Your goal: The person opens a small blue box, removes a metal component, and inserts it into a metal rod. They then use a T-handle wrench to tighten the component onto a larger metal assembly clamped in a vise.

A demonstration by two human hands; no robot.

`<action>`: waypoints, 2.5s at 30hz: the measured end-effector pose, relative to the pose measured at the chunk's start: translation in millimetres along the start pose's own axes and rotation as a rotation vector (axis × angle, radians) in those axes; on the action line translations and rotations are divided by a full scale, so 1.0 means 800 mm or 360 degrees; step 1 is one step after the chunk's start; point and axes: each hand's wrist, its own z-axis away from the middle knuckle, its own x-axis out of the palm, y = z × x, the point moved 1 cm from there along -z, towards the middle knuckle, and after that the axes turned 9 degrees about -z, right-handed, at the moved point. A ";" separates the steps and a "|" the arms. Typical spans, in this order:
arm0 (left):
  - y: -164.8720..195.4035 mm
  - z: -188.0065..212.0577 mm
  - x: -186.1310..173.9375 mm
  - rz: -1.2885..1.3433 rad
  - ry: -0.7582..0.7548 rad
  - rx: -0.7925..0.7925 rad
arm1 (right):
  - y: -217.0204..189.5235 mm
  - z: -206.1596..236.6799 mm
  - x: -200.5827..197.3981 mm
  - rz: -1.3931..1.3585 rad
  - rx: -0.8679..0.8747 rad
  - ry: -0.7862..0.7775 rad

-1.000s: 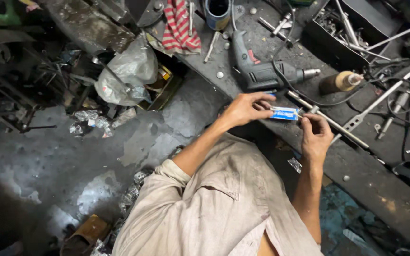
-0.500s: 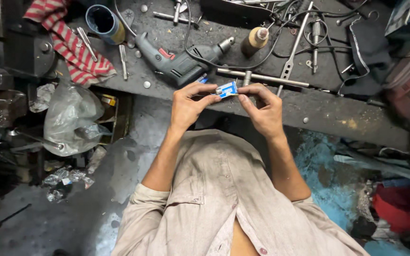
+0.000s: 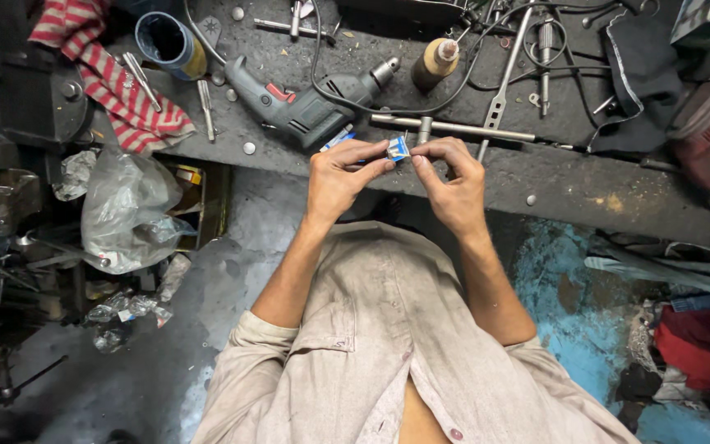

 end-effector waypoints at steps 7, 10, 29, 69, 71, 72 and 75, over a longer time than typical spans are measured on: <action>0.001 -0.004 -0.001 0.0033 -0.0047 0.0024 | 0.015 -0.002 0.002 -0.0022 0.0133 0.0022; 0.004 -0.004 -0.001 -0.0068 -0.0055 0.0066 | 0.020 -0.004 0.001 -0.0014 0.0106 -0.0016; 0.012 -0.005 -0.002 -0.0158 -0.0041 0.0143 | 0.009 -0.018 -0.013 0.0287 -0.0143 -0.0072; 0.015 -0.001 0.003 -0.0424 0.0023 0.0103 | 0.006 -0.009 -0.022 0.0477 -0.0279 -0.0114; 0.017 -0.002 0.005 -0.0406 0.0022 0.0094 | 0.005 -0.008 -0.022 0.0476 -0.0277 -0.0100; 0.018 -0.002 0.005 -0.0411 0.0027 0.0080 | 0.004 -0.007 -0.023 0.0469 -0.0272 -0.0092; 0.019 -0.002 0.007 -0.0434 0.0030 0.0042 | 0.003 -0.007 -0.024 0.0463 -0.0285 -0.0081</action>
